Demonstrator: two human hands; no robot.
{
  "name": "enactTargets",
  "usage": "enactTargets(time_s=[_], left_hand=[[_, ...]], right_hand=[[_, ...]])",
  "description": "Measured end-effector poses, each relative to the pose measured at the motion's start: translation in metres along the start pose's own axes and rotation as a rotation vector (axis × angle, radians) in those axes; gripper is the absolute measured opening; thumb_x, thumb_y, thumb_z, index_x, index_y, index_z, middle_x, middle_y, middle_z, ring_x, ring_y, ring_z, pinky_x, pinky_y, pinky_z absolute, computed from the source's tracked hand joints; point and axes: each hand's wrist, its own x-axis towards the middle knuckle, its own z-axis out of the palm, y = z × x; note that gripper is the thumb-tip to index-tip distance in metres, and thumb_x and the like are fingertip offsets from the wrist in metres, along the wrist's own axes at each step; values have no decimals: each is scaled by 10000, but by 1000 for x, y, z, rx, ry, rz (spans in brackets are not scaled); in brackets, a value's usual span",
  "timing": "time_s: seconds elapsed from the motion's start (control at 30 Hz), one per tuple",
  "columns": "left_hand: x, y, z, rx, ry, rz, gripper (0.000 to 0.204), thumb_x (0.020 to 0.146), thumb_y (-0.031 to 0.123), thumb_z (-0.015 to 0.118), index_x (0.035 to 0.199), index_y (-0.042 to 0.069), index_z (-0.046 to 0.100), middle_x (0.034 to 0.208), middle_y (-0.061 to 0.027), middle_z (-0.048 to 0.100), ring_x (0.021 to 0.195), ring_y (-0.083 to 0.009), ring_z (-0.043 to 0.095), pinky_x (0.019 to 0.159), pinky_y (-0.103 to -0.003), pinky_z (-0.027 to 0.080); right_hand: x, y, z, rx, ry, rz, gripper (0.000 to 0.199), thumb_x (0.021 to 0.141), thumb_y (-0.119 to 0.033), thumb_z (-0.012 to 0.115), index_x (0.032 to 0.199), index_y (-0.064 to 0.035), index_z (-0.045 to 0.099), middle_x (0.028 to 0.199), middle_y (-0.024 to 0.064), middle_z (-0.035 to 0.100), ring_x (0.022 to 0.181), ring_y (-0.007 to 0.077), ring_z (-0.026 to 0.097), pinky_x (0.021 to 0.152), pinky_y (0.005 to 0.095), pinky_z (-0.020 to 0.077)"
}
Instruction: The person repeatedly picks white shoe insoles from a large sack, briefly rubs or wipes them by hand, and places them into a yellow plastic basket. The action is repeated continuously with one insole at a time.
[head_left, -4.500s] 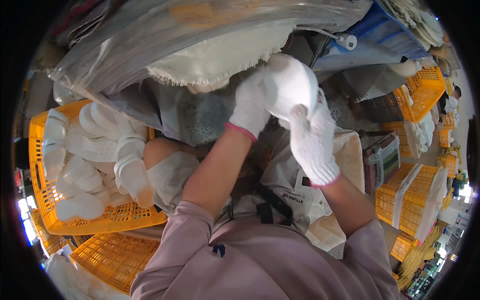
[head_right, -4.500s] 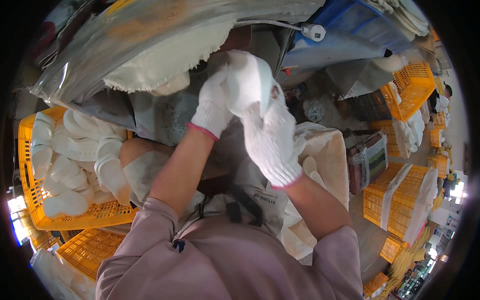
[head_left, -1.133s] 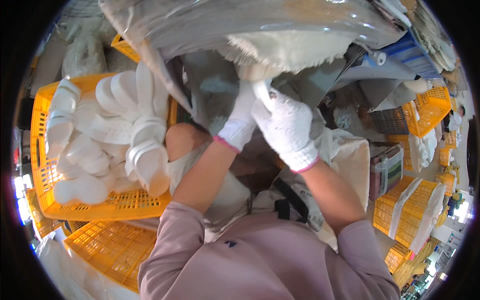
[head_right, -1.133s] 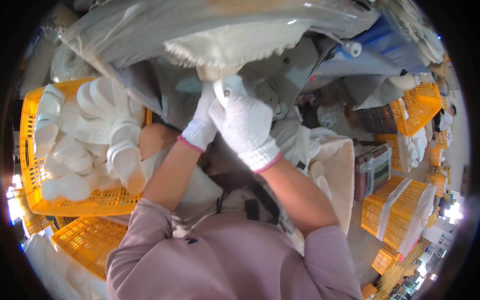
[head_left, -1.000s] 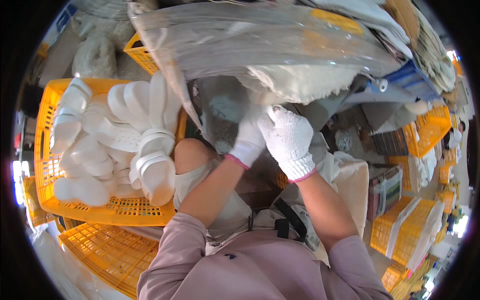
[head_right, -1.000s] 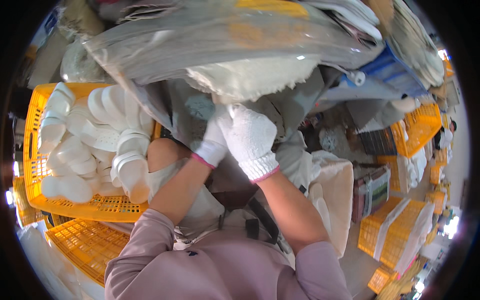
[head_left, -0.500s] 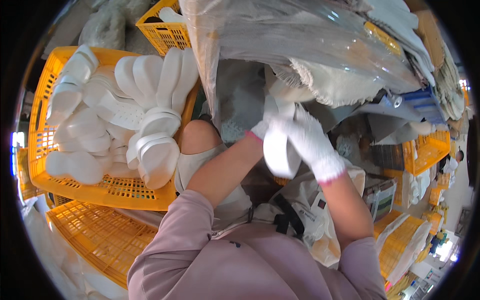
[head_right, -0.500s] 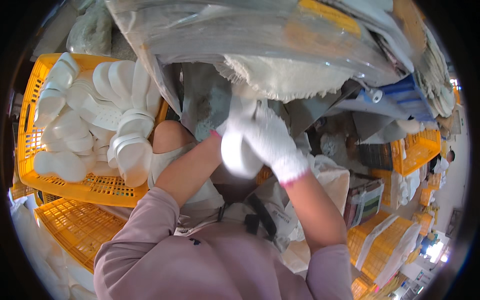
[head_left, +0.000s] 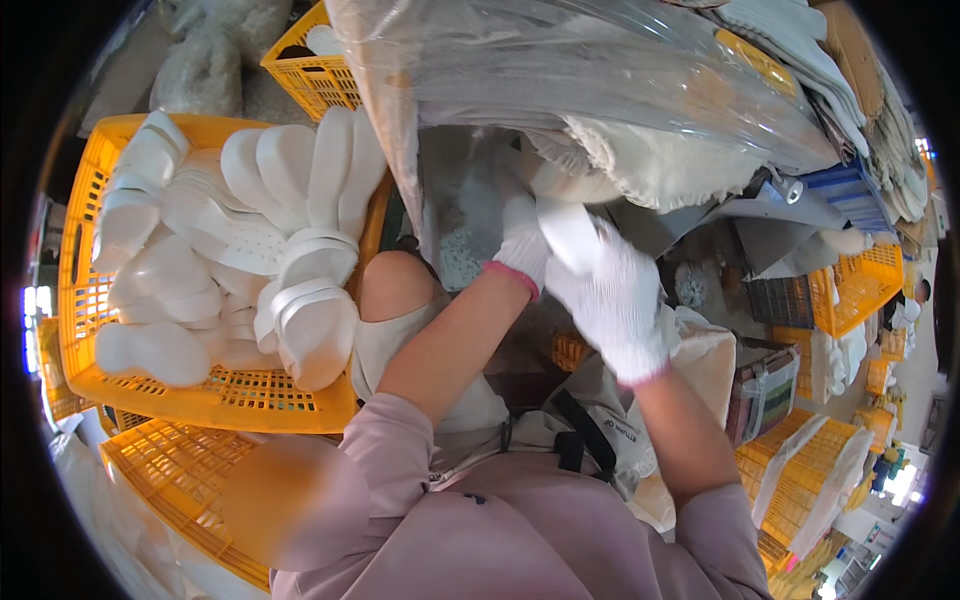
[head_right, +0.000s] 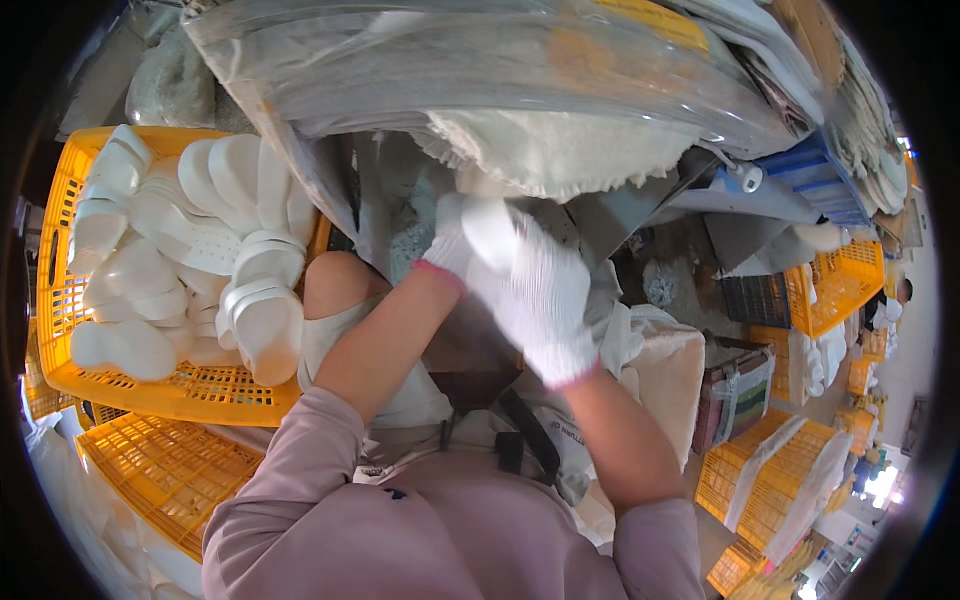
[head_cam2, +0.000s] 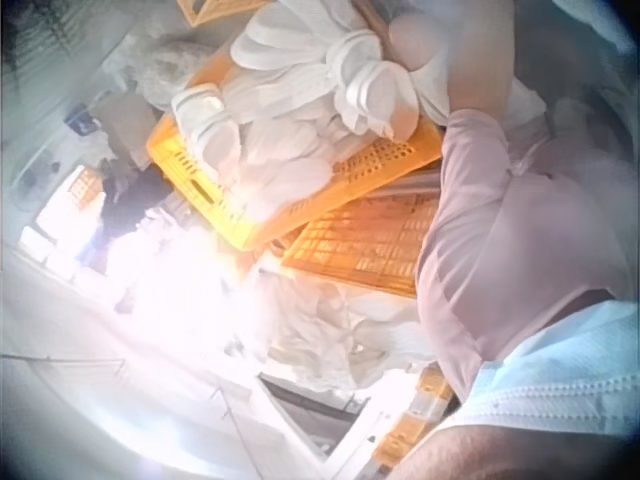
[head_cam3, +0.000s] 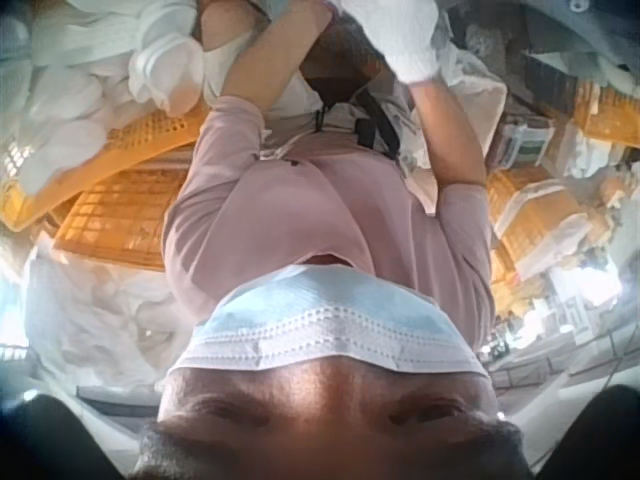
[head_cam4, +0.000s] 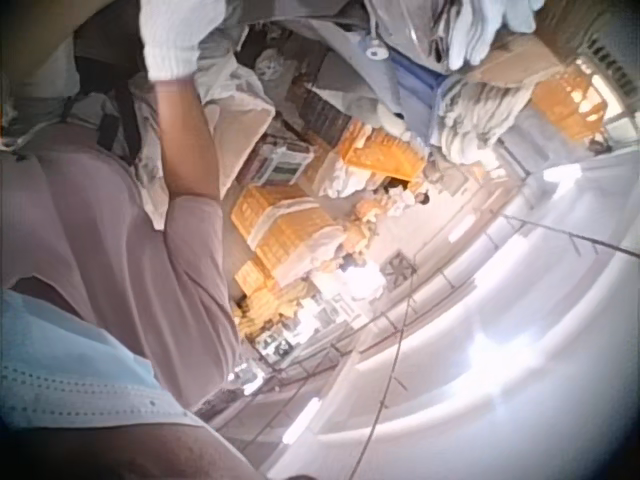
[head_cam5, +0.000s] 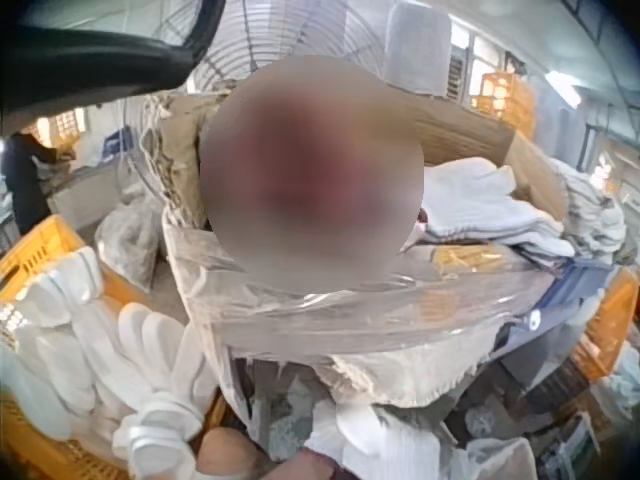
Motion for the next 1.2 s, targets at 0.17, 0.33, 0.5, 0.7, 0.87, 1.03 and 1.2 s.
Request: enactTargets(time_s=[0.17, 0.33, 0.5, 0.7, 0.87, 1.03, 1.2], left_hand=[[-3, 0, -12, 8, -7, 6, 605, 1124, 462, 317, 1208, -55, 621, 1034, -260, 710, 921, -398, 735, 846, -496, 636], [-30, -4, 16, -221, -187, 102, 586, 1132, 473, 345, 1328, -21, 591, 1148, -211, 721, 1034, -337, 732, 915, -422, 624], [-46, -26, 23, 45, 81, 359, 471, 1126, 417, 412, 1312, 33, 611, 1219, -156, 712, 1142, -293, 689, 1008, -411, 562], [-39, -13, -2, -293, -328, -77, 578, 1093, 517, 417, 1324, 32, 629, 1235, -193, 729, 1129, -383, 707, 1021, -517, 570], [-28, -12, 7, -82, -115, 167, 502, 1102, 488, 453, 1338, 70, 601, 1182, -121, 695, 1100, -301, 675, 1035, -420, 528], [-47, -27, -4, -273, -357, -226, 544, 1077, 607, 423, 1167, 115, 636, 1036, -59, 707, 1000, -285, 676, 920, -459, 539], [-21, 6, 4, -246, -132, -82, 598, 1064, 660, 362, 1179, 136, 627, 1086, -102, 697, 947, -315, 674, 845, -473, 569]], right_hand=[[-34, 16, 13, 67, 140, 86, 432, 809, -334, 857, 1125, -55, 762, 938, 174, 779, 847, 375, 760, 757, 426, 612], [-19, 29, 34, -31, 263, 16, 482, 769, -392, 903, 1082, -50, 775, 902, 181, 777, 803, 366, 765, 732, 429, 607], [-9, 27, 33, 5, 160, 86, 401, 845, -400, 874, 1042, -64, 779, 927, 160, 791, 825, 358, 770, 747, 406, 610], [-34, 46, 30, 105, 364, -255, 408, 867, -239, 858, 1198, -28, 746, 1109, 155, 778, 930, 288, 770, 854, 367, 597], [0, 29, -2, 969, -431, 484, 459, 881, -300, 755, 1224, -2, 687, 1029, 188, 762, 976, 354, 741, 910, 423, 563], [-95, -5, -12, -39, -167, 154, 520, 877, -258, 722, 1339, -64, 580, 981, 199, 657, 927, 417, 666, 789, 519, 554], [-42, -1, 1, -159, -158, 38, 162, 861, -188, 706, 996, -99, 703, 855, 178, 677, 837, 420, 690, 738, 513, 565]])
